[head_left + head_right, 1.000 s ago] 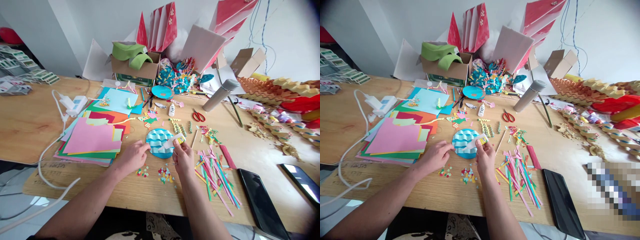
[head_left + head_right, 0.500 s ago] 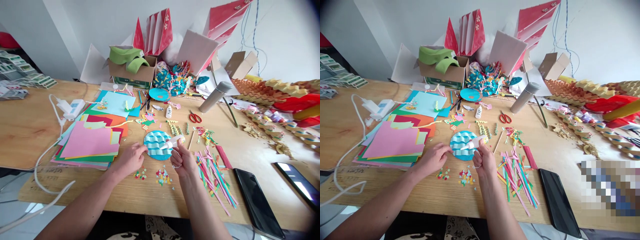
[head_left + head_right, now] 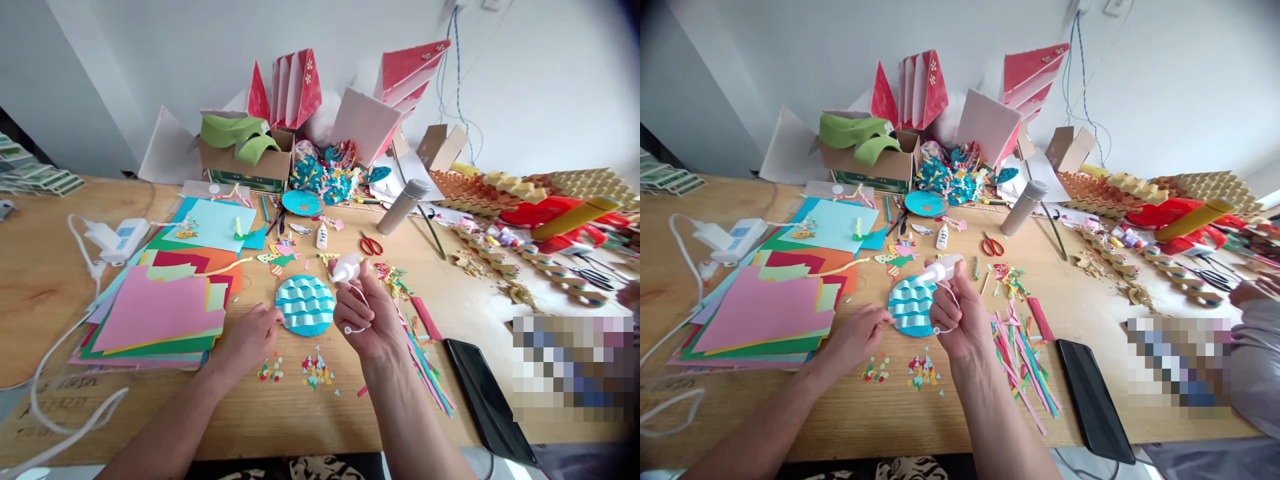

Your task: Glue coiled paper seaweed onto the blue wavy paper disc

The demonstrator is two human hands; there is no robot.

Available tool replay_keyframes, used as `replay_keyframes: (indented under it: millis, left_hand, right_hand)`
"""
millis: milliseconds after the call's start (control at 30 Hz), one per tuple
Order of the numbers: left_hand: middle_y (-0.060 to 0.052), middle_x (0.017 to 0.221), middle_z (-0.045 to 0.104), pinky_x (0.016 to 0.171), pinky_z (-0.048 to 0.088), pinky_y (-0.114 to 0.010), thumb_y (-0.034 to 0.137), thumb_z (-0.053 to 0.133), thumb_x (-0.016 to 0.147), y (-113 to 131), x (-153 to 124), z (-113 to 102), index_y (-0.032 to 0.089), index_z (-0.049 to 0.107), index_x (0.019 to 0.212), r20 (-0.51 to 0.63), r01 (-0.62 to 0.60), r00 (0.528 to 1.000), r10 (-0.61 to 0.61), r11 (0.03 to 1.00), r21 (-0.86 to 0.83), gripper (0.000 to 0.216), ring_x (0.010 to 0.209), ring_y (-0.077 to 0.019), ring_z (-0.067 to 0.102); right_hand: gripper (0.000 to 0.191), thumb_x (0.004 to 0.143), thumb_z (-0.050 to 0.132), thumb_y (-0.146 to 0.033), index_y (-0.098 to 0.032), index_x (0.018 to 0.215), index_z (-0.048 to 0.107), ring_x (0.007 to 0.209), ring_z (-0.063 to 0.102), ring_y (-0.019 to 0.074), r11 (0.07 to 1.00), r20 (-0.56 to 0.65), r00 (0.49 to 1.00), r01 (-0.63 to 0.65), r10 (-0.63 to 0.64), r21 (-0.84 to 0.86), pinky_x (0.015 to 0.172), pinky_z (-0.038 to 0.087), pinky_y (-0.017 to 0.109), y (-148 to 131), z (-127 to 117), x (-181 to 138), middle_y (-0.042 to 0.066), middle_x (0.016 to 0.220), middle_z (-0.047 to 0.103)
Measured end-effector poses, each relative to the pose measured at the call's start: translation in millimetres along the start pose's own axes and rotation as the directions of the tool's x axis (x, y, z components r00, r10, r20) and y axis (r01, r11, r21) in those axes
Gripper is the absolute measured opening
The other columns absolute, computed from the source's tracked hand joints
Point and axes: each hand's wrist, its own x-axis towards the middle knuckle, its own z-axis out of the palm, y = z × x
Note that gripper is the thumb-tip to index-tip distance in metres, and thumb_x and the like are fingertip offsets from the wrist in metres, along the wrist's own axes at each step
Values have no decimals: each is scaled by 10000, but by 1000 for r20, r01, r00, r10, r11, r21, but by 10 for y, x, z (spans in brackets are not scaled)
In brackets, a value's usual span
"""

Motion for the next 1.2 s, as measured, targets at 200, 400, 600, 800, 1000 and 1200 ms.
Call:
replay_keyframes:
  millis: [200,400,600,800,1000,1200]
  left_hand:
    - [-55,877,615,762,490,-318,-18,398,754,-14,12,14,183,631,925,4,-9,1000,9,999,-38,352,840,-188,623]
    - [-55,920,634,811,492,-328,3,407,765,44,29,-57,187,616,950,-82,48,994,-68,974,-220,334,880,-177,602]
    - [-99,1263,600,760,497,-294,146,458,844,389,83,-349,235,488,1297,-10,13,1000,-26,754,-657,463,903,-158,567]
    - [-79,985,673,748,496,-302,244,533,871,510,25,-454,202,557,1235,105,20,989,101,619,-785,367,855,-167,604]
    - [-88,1078,609,641,494,-248,293,556,875,224,43,-356,204,693,954,-101,-15,994,-33,899,-437,181,881,-162,598]
    - [-106,1225,559,937,496,-437,325,542,893,43,122,-192,210,676,1002,-286,32,958,-37,999,-23,207,1104,-251,573]
  right_hand:
    - [466,858,517,-591,-155,955,652,311,35,36,983,1,997,70,-71,-170,279,105,140,-168,325,10,-157,358,166]
    - [557,866,412,-660,-187,1049,644,301,36,42,954,-22,990,128,-140,-272,290,107,149,-282,479,-27,-157,360,145]
    - [538,877,409,-644,-188,1033,649,305,25,45,960,-4,992,123,-128,-251,288,100,156,-226,482,-64,-160,359,135]
    - [471,880,459,-602,-181,964,653,327,-1,45,955,-59,981,165,-185,-247,283,78,162,-233,217,-103,-156,382,138]
    - [348,880,561,-486,-154,943,644,338,-21,29,980,-120,973,195,-198,-35,262,92,133,-356,-246,-195,-157,391,173]
    - [365,863,592,-484,-138,963,647,330,4,33,987,-135,980,153,-146,49,245,121,133,-332,-563,-177,-153,390,205]
